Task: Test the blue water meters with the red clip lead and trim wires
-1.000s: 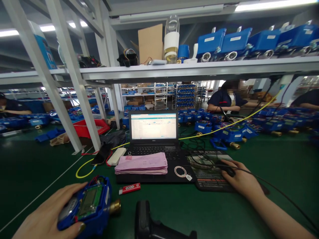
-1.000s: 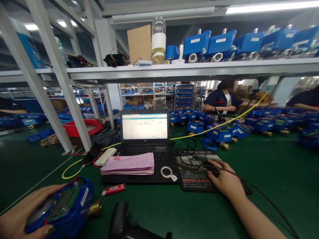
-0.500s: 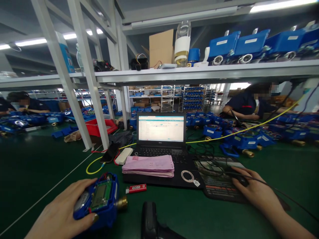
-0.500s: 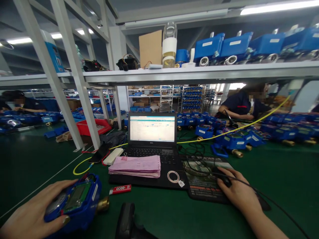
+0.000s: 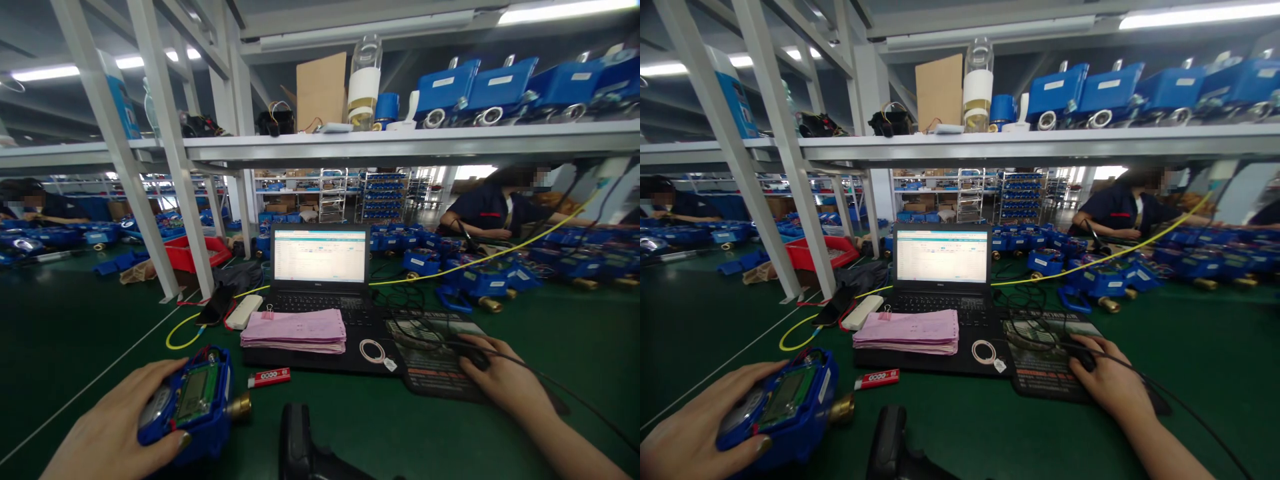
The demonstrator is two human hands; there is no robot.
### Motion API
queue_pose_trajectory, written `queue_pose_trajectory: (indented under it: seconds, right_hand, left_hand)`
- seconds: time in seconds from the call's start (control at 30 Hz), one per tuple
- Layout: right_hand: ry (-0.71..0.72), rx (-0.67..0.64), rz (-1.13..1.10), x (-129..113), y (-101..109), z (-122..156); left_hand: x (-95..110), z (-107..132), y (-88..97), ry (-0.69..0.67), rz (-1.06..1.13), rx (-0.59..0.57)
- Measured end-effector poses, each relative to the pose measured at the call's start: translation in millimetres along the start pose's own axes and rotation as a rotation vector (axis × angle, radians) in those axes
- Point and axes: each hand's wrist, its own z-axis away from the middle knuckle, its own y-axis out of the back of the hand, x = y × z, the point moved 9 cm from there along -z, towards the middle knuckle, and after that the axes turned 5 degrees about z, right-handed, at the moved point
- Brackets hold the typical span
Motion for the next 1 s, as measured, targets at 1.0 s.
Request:
queue_pose_trajectory:
  seconds: [1.0]
  right_hand:
    - [-0.007,-0.069,-0.056,-2,0,0]
  left_hand:
    - [13,5,9.7,0.029,0.067,0.051]
